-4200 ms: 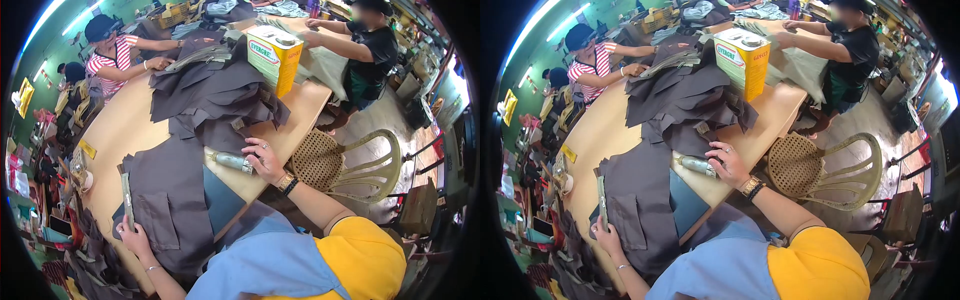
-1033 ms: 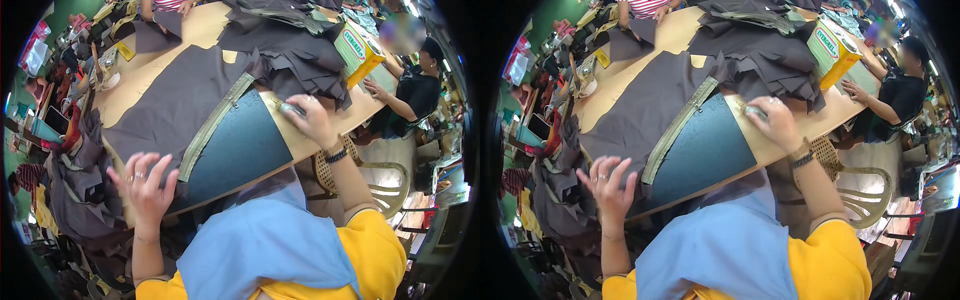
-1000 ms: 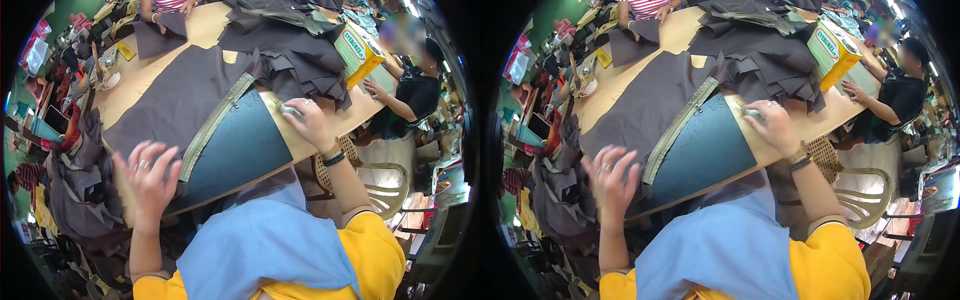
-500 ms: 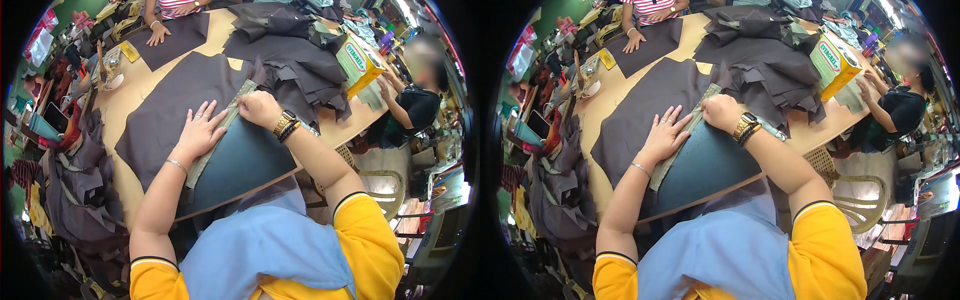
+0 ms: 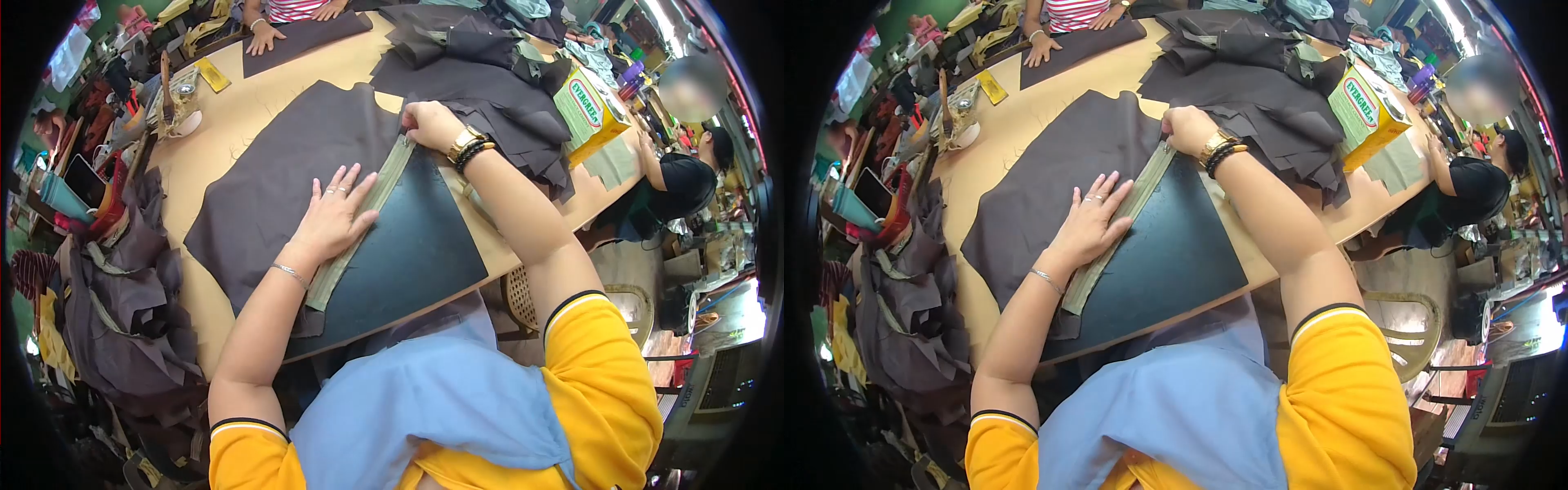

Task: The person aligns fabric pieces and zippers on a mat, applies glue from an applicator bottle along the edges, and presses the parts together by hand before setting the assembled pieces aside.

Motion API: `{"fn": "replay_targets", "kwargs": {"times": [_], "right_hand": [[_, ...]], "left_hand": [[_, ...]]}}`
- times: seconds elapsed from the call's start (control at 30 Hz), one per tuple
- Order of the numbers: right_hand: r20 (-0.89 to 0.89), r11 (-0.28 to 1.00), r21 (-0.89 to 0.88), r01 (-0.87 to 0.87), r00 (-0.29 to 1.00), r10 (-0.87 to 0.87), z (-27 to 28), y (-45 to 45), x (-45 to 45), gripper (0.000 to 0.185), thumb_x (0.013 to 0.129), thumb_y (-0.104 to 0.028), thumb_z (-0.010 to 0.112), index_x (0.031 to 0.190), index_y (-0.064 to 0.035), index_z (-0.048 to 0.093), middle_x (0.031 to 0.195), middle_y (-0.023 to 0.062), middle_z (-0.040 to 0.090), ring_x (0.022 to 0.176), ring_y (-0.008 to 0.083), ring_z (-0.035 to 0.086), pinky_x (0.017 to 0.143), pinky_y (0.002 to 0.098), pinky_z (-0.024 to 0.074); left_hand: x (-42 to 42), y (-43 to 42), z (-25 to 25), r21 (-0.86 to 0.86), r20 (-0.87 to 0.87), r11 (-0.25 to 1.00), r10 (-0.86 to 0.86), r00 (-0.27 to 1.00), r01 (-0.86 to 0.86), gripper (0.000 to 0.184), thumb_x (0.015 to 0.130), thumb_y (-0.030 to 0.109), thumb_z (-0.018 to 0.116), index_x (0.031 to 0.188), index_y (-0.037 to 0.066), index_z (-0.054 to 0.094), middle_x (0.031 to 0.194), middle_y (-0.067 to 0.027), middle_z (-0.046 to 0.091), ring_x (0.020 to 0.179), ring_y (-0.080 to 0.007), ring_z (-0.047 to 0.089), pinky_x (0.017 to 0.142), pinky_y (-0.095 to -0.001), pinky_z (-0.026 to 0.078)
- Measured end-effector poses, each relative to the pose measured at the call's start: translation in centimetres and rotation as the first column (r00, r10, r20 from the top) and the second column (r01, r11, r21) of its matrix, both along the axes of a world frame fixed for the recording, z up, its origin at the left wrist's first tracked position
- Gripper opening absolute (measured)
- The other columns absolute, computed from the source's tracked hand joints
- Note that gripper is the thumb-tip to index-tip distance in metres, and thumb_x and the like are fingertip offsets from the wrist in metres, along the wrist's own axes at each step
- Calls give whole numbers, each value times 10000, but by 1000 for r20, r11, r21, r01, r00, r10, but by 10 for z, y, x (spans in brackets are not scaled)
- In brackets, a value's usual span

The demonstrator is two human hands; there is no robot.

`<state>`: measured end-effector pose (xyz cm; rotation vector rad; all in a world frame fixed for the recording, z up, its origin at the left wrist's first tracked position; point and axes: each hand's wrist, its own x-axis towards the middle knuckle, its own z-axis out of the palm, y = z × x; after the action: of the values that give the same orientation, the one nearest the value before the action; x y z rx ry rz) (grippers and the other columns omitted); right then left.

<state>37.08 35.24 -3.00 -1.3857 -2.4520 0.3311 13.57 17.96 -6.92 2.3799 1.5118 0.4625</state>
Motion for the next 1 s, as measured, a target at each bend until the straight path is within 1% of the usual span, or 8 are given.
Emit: {"fn": "replay_targets", "kwargs": {"times": [0.1,0.2,0.37,0.57,0.7,0.83,0.93,1.0], "right_hand": [[-15,993,102,-54,998,56,-12,-5,1,143,817,-133,726,931,-55,693,938,139,705,950,324,674,834,425,537],[-142,960,273,59,990,-21,0,-50,20,171,851,-185,727,958,-63,673,953,120,686,959,324,659,825,419,533],[-99,950,207,233,971,-216,-9,-156,103,318,844,-294,763,1056,-80,661,1014,107,675,950,315,659,814,407,533],[-220,936,12,352,914,-341,-36,-204,144,519,834,-212,809,1260,13,617,1130,155,670,1017,249,654,912,341,508],[-434,913,166,373,859,-272,-22,-197,124,466,844,-156,791,1239,20,619,1077,135,676,994,234,655,904,334,509],[-546,964,-123,237,794,-266,4,-173,99,486,902,-234,755,1284,15,586,1165,97,665,973,181,677,828,297,549],[-790,813,-571,-113,344,-507,6,-143,68,484,952,-310,695,1300,-4,557,1170,84,659,1006,176,679,826,313,578],[-772,735,-629,-254,318,-551,2,-116,48,465,979,-352,650,1286,-20,541,1180,84,638,1021,184,676,820,331,599]], "left_hand": [[-18,5,-9,-36,261,999,-12,965,22,618,974,381,608,1533,214,406,1638,-168,258,1526,-373,198,1197,-626,173],[-31,-20,24,-43,-46,998,36,998,-37,622,962,417,612,1524,233,420,1617,-190,292,1513,-391,226,1183,-629,219],[-63,-42,8,-67,-61,988,136,989,-140,853,791,651,703,1500,234,477,1622,-168,303,1520,-377,217,1195,-643,129],[-66,-41,11,-89,-1,987,131,991,-131,912,715,650,761,1476,212,515,1620,-148,320,1527,-355,212,1208,-626,109],[-66,-41,10,-82,10,985,152,988,-151,925,690,650,778,1462,201,533,1621,-134,324,1528,-341,216,1214,-613,113],[-66,-41,12,-103,-2,983,151,989,-150,946,682,642,785,1476,203,515,1634,-116,306,1534,-327,205,1211,-617,94],[-66,-40,10,-90,-2,983,160,987,-159,949,668,663,784,1460,201,535,1623,-124,322,1527,-334,220,1214,-611,117],[-65,-41,11,-88,-11,983,163,987,-164,956,661,668,785,1460,206,535,1622,-124,323,1526,-333,223,1213,-612,119]]}}
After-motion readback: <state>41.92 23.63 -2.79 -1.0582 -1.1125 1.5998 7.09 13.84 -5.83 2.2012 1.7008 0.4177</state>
